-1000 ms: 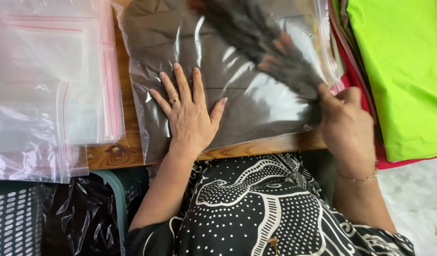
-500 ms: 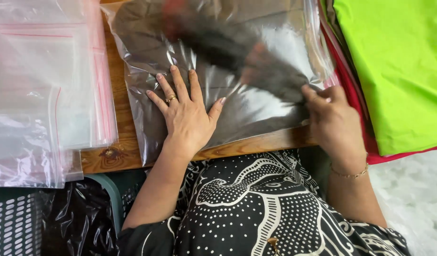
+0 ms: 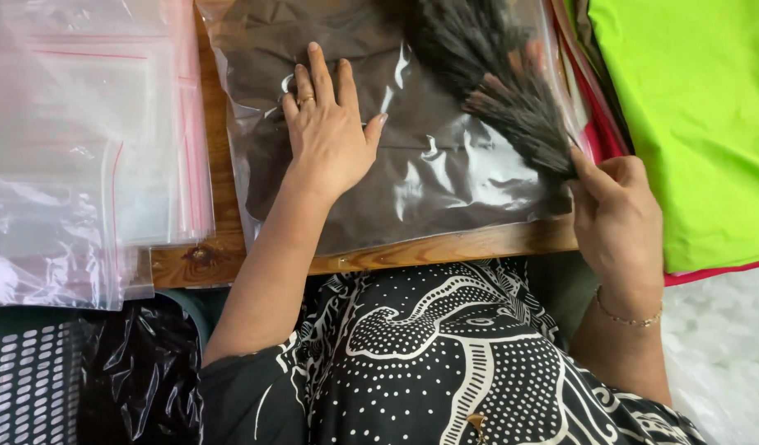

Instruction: Sealing a garment in a plastic bag, smoothing it out, dusting it with a feather duster, and placing it into a basket.

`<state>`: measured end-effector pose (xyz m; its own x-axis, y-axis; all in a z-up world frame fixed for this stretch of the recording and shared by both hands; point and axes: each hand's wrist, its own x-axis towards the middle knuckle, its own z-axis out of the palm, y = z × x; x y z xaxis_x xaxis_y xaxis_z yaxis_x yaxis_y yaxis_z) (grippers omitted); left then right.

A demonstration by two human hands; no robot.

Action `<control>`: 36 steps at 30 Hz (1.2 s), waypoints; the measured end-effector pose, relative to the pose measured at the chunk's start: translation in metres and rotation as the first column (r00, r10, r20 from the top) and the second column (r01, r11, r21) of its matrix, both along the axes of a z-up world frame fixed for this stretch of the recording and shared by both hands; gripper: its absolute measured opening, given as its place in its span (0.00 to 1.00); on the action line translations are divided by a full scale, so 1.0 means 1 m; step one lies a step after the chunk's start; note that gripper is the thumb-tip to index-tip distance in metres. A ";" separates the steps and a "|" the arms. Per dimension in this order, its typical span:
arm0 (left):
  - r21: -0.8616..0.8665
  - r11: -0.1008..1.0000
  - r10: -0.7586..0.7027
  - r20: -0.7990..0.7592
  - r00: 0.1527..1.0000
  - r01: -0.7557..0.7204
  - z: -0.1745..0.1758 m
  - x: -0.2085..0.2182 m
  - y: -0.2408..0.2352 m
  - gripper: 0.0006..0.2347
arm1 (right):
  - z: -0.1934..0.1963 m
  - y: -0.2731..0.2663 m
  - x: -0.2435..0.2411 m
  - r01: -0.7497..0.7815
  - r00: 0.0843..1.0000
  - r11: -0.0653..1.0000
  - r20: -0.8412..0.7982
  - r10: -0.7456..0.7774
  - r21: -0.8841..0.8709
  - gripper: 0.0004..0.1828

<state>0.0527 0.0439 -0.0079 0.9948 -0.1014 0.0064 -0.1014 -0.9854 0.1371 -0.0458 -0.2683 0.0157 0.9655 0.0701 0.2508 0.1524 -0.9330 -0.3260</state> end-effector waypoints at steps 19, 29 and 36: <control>-0.452 0.886 0.256 0.662 0.705 0.103 -0.007 0.027 0.004 0.05 | 0.038 -0.064 -0.090 0.017 0.982 0.996 -0.189 -0.001 0.082 0.16; -0.458 0.517 0.085 0.868 0.488 0.724 0.053 -0.032 -0.031 0.03 | 0.017 -0.004 -0.037 -0.001 0.980 0.999 0.197 -0.006 0.034 0.20; -0.501 0.625 0.032 0.783 0.621 0.599 -0.047 -0.050 -0.003 0.11 | -0.031 -0.030 -0.030 0.072 0.963 0.996 0.261 -0.059 -0.043 0.22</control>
<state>0.0028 0.0406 -0.0549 0.5541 -0.0269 0.8320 -0.7224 -0.5123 0.4645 -0.0760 -0.2980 -0.0148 0.8706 0.0285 0.4912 0.1634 -0.9584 -0.2341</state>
